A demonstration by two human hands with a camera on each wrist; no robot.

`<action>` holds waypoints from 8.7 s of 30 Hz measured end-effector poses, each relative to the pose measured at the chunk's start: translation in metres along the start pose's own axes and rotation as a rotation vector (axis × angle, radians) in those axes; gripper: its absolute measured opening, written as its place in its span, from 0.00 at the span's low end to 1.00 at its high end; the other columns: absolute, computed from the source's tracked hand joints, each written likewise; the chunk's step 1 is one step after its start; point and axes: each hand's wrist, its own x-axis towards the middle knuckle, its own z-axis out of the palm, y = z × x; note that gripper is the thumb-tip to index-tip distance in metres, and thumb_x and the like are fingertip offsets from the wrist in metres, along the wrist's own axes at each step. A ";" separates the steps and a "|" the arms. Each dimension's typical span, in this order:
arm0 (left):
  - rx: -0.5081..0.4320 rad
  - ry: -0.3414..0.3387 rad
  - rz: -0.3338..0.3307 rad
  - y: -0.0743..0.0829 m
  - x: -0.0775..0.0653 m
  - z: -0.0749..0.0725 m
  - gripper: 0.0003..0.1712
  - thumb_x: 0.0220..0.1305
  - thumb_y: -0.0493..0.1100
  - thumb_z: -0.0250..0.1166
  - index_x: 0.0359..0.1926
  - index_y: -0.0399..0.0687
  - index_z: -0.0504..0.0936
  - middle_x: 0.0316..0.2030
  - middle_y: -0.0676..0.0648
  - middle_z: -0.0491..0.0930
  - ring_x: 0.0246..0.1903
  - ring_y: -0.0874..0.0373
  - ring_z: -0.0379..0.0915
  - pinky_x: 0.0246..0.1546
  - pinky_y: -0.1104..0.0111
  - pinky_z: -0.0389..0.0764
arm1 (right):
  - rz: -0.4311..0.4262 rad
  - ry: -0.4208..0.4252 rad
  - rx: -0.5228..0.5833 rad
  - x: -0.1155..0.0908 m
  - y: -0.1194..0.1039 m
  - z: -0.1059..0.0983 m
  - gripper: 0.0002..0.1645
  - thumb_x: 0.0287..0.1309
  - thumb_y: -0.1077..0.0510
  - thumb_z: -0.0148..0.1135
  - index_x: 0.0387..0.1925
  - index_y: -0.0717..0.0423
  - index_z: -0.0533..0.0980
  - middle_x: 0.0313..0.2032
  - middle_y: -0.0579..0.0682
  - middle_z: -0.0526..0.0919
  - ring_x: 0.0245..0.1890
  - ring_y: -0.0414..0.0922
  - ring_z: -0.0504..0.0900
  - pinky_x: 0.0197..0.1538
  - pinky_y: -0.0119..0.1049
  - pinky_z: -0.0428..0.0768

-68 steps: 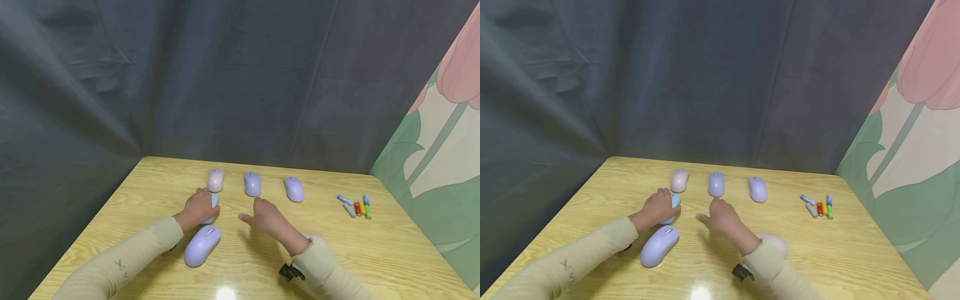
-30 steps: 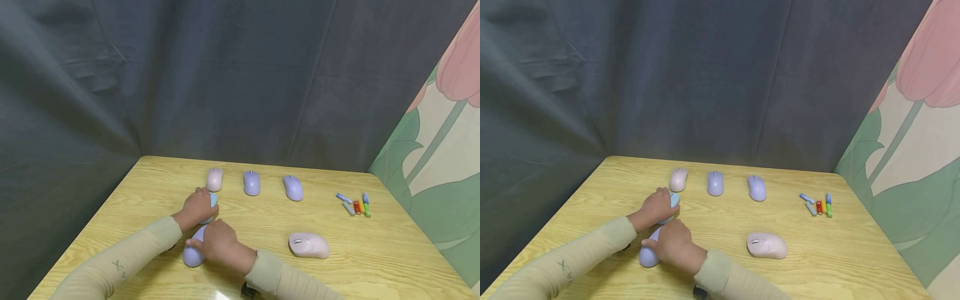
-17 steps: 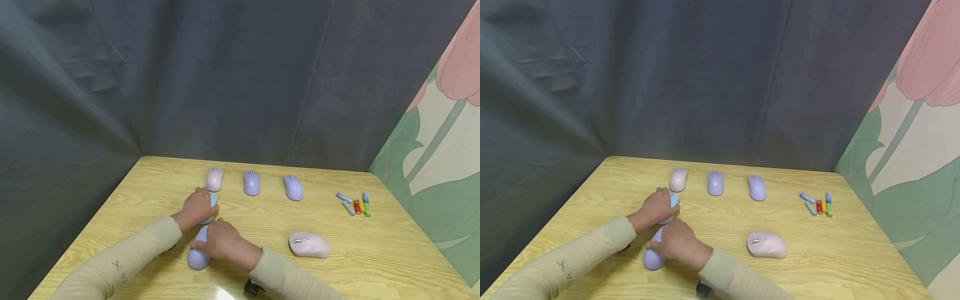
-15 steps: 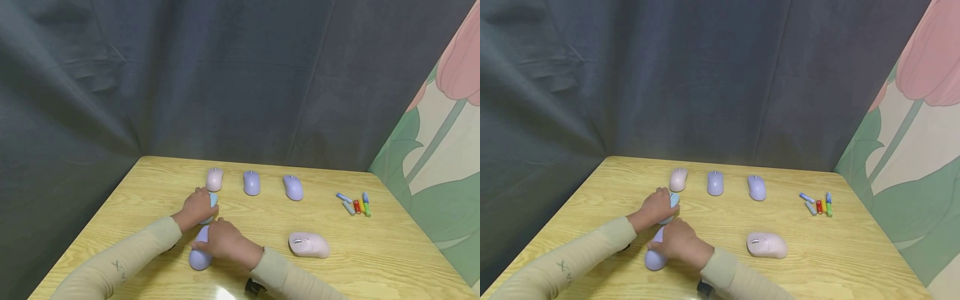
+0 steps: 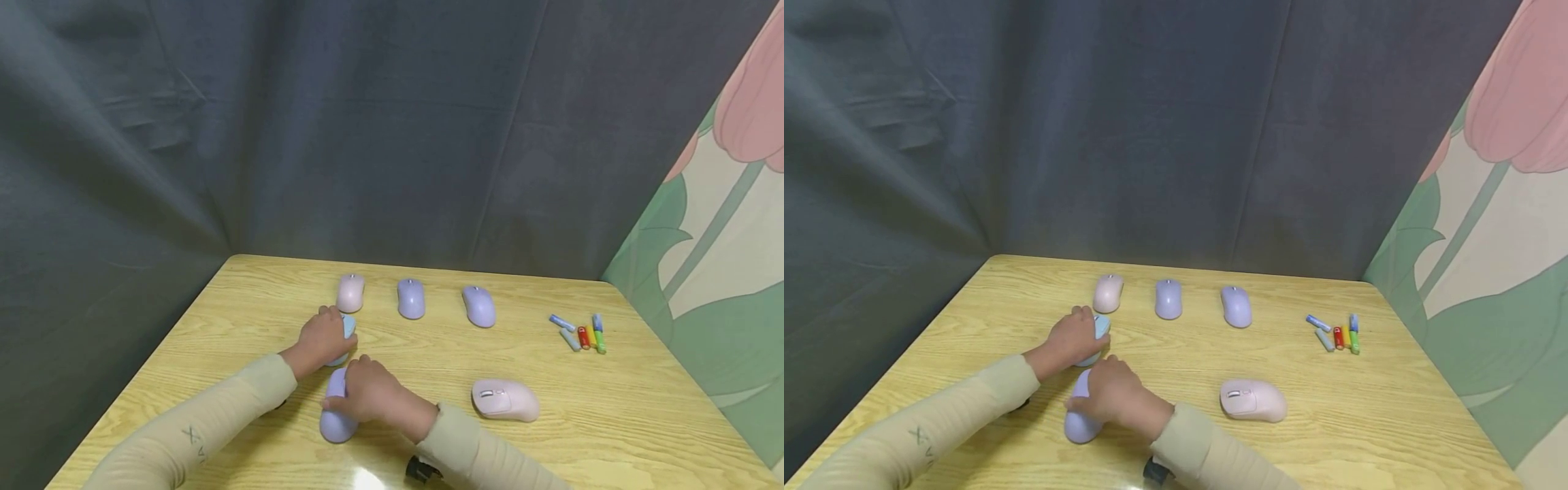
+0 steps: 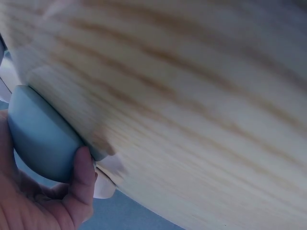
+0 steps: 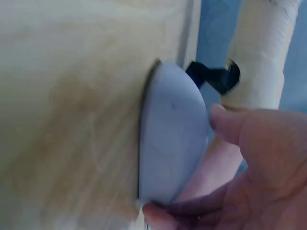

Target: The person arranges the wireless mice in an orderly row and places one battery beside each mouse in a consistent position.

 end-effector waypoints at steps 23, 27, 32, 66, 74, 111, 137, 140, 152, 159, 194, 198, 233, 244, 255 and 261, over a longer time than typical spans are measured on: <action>0.033 -0.008 0.015 -0.002 0.002 0.003 0.31 0.61 0.56 0.58 0.39 0.24 0.72 0.25 0.40 0.67 0.18 0.54 0.70 0.18 0.66 0.77 | 0.116 0.036 -0.219 0.002 -0.020 0.022 0.44 0.56 0.37 0.63 0.46 0.79 0.73 0.36 0.61 0.73 0.33 0.51 0.78 0.31 0.37 0.81; 0.031 -0.010 0.009 -0.003 0.002 0.004 0.32 0.60 0.56 0.59 0.40 0.24 0.71 0.26 0.40 0.67 0.19 0.54 0.70 0.19 0.65 0.78 | 0.143 0.041 -0.167 0.000 -0.017 0.022 0.41 0.51 0.43 0.66 0.47 0.78 0.70 0.34 0.60 0.70 0.32 0.52 0.77 0.32 0.39 0.80; 0.037 0.008 0.017 -0.002 0.002 0.003 0.31 0.60 0.56 0.60 0.39 0.25 0.72 0.26 0.39 0.67 0.19 0.53 0.71 0.19 0.65 0.78 | 0.149 0.045 -0.179 -0.002 -0.015 0.021 0.39 0.50 0.43 0.67 0.45 0.76 0.71 0.33 0.59 0.69 0.34 0.52 0.76 0.34 0.39 0.79; 0.017 0.014 0.037 0.001 -0.002 -0.001 0.30 0.61 0.53 0.62 0.39 0.23 0.73 0.25 0.40 0.66 0.20 0.52 0.73 0.19 0.64 0.79 | 0.207 0.260 0.035 0.002 0.036 -0.011 0.33 0.49 0.48 0.69 0.41 0.76 0.72 0.35 0.63 0.71 0.33 0.58 0.75 0.32 0.46 0.78; -0.009 0.010 0.023 0.002 -0.001 -0.003 0.31 0.59 0.54 0.63 0.40 0.23 0.73 0.26 0.40 0.67 0.20 0.51 0.73 0.20 0.63 0.79 | 0.276 0.286 0.090 0.011 0.058 -0.014 0.33 0.51 0.49 0.70 0.42 0.77 0.72 0.36 0.65 0.71 0.37 0.60 0.75 0.35 0.49 0.78; 0.008 0.007 0.032 -0.001 0.000 0.002 0.33 0.61 0.55 0.62 0.42 0.22 0.73 0.27 0.38 0.68 0.21 0.50 0.75 0.21 0.62 0.80 | 0.472 0.232 0.111 0.030 0.101 -0.020 0.25 0.53 0.50 0.68 0.34 0.72 0.76 0.38 0.65 0.69 0.38 0.60 0.73 0.33 0.47 0.77; -0.016 0.025 0.012 0.000 0.000 0.004 0.30 0.59 0.54 0.62 0.40 0.24 0.73 0.25 0.40 0.67 0.19 0.52 0.72 0.18 0.63 0.78 | 0.480 0.221 0.077 0.033 0.105 -0.020 0.28 0.51 0.49 0.69 0.36 0.73 0.76 0.38 0.64 0.69 0.38 0.59 0.74 0.35 0.47 0.78; -0.011 0.029 0.017 -0.001 -0.001 0.004 0.30 0.59 0.54 0.62 0.39 0.24 0.73 0.25 0.40 0.67 0.19 0.52 0.72 0.18 0.63 0.78 | 0.475 0.223 0.078 0.032 0.104 -0.020 0.29 0.50 0.49 0.70 0.37 0.75 0.75 0.37 0.64 0.69 0.37 0.59 0.74 0.35 0.47 0.78; 0.006 0.054 0.031 -0.001 0.000 0.005 0.30 0.59 0.54 0.62 0.38 0.24 0.73 0.24 0.40 0.66 0.18 0.51 0.73 0.17 0.63 0.78 | 0.481 0.220 0.062 0.034 0.104 -0.020 0.32 0.50 0.48 0.70 0.40 0.75 0.75 0.37 0.63 0.69 0.38 0.59 0.73 0.37 0.48 0.77; 0.006 0.044 0.033 -0.002 0.000 0.005 0.31 0.59 0.54 0.62 0.39 0.24 0.73 0.25 0.40 0.67 0.19 0.52 0.72 0.18 0.63 0.78 | 0.481 0.211 0.050 0.031 0.103 -0.022 0.33 0.51 0.48 0.69 0.43 0.76 0.74 0.37 0.63 0.69 0.38 0.58 0.73 0.37 0.47 0.77; -0.002 0.020 0.021 -0.001 0.000 0.002 0.31 0.60 0.54 0.62 0.39 0.24 0.72 0.25 0.40 0.67 0.20 0.51 0.74 0.18 0.62 0.79 | 0.292 0.218 0.042 -0.026 0.106 -0.090 0.45 0.64 0.43 0.60 0.63 0.78 0.61 0.57 0.73 0.71 0.58 0.64 0.71 0.57 0.54 0.70; -0.007 0.009 0.016 -0.001 0.000 0.002 0.31 0.60 0.54 0.61 0.39 0.24 0.72 0.26 0.40 0.67 0.20 0.51 0.73 0.18 0.63 0.78 | 0.261 0.238 0.038 -0.036 0.113 -0.093 0.41 0.64 0.45 0.61 0.63 0.75 0.64 0.58 0.70 0.72 0.60 0.64 0.70 0.58 0.55 0.70; 0.058 0.007 0.025 0.001 0.002 0.004 0.32 0.62 0.57 0.60 0.41 0.25 0.73 0.27 0.39 0.68 0.20 0.52 0.74 0.19 0.64 0.79 | -0.208 0.122 0.257 -0.112 0.213 -0.070 0.27 0.60 0.46 0.66 0.55 0.58 0.76 0.51 0.52 0.80 0.49 0.55 0.77 0.45 0.48 0.77; 0.027 -0.005 0.005 0.000 0.000 0.002 0.33 0.62 0.56 0.60 0.42 0.23 0.72 0.27 0.39 0.68 0.20 0.51 0.74 0.19 0.64 0.78 | -0.266 0.111 0.258 -0.121 0.225 -0.053 0.27 0.54 0.46 0.71 0.53 0.55 0.78 0.48 0.47 0.80 0.44 0.43 0.77 0.43 0.39 0.77; 0.043 -0.002 0.017 -0.001 0.002 0.004 0.32 0.62 0.56 0.59 0.42 0.23 0.72 0.27 0.39 0.67 0.19 0.52 0.73 0.19 0.64 0.78 | -0.294 0.104 0.230 -0.123 0.230 -0.043 0.30 0.48 0.45 0.74 0.53 0.47 0.78 0.48 0.42 0.78 0.44 0.39 0.75 0.45 0.35 0.74; 0.029 -0.007 0.009 0.000 0.002 0.003 0.32 0.62 0.55 0.59 0.42 0.23 0.72 0.27 0.39 0.67 0.19 0.52 0.73 0.18 0.64 0.78 | -0.291 0.094 0.204 -0.125 0.231 -0.042 0.33 0.47 0.45 0.75 0.55 0.48 0.77 0.49 0.41 0.78 0.45 0.39 0.75 0.46 0.36 0.73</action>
